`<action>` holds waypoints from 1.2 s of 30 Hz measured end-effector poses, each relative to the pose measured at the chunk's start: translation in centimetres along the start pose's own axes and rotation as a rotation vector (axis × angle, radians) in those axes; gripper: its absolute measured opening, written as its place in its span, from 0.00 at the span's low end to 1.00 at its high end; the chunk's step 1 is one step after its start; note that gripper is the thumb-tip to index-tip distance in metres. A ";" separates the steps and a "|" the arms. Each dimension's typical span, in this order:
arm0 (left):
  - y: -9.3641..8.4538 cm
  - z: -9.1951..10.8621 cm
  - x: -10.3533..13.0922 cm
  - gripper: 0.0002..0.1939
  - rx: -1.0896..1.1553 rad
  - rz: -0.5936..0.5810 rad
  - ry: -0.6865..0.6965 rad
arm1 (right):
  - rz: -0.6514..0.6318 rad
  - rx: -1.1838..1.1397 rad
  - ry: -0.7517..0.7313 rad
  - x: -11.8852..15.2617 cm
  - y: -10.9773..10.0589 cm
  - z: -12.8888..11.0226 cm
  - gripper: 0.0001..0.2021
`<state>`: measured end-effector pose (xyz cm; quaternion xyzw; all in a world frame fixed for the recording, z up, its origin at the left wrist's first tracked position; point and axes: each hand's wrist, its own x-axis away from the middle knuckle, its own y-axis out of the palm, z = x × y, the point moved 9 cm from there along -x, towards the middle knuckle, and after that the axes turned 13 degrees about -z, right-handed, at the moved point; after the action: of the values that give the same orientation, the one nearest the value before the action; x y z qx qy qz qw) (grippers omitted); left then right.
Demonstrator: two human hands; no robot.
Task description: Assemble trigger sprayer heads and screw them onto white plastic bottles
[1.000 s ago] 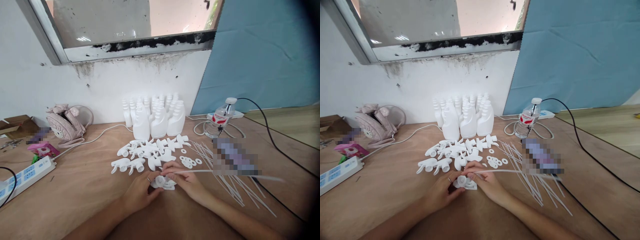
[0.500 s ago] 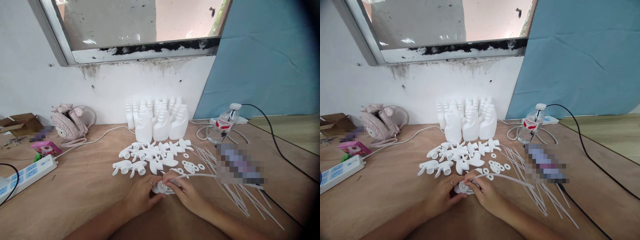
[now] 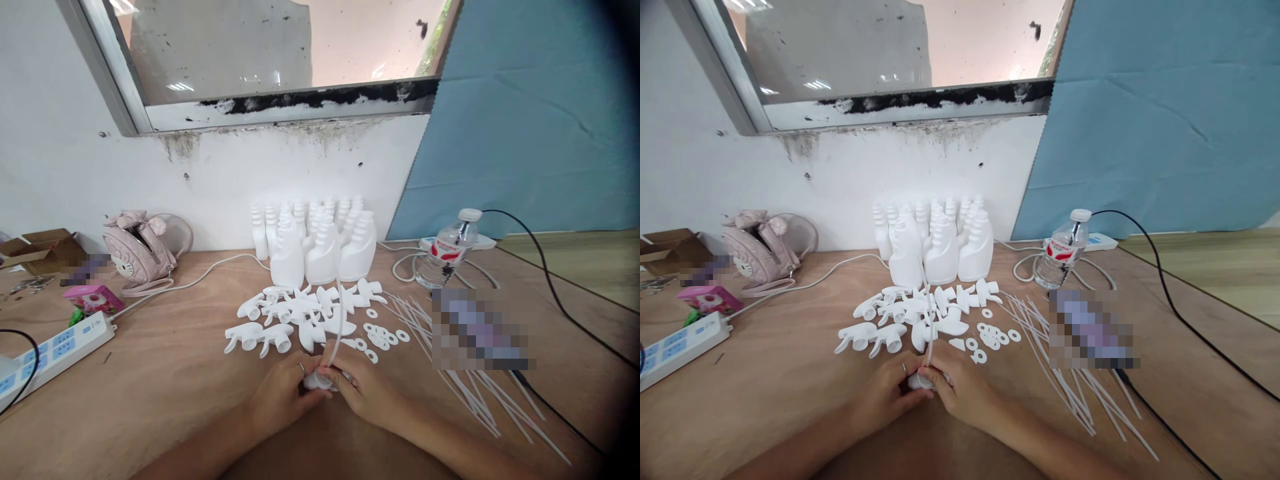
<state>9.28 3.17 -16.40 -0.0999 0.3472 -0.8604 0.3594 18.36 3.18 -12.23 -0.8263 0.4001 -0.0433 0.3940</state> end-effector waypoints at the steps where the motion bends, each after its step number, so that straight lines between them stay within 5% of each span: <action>1: 0.0 0.0 0.0 0.17 0.005 -0.006 0.000 | 0.000 -0.023 0.028 0.0 0.1 0.4 0.13; 8: -0.1 -0.1 0.1 0.21 -0.009 -0.023 -0.011 | 0.040 -0.148 0.086 0.8 0.4 2.5 0.14; 19: 0.0 -0.2 0.0 0.16 0.003 0.002 -0.001 | -0.007 0.156 -0.018 0.3 0.5 0.0 0.13; 36: 0.0 -0.5 -0.1 0.19 0.065 0.001 -0.016 | 0.055 -0.021 0.051 1.0 0.5 1.3 0.10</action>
<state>9.09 3.49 -16.78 -0.0948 0.3160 -0.8702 0.3659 19.28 3.10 -13.69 -0.8176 0.4331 -0.0493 0.3761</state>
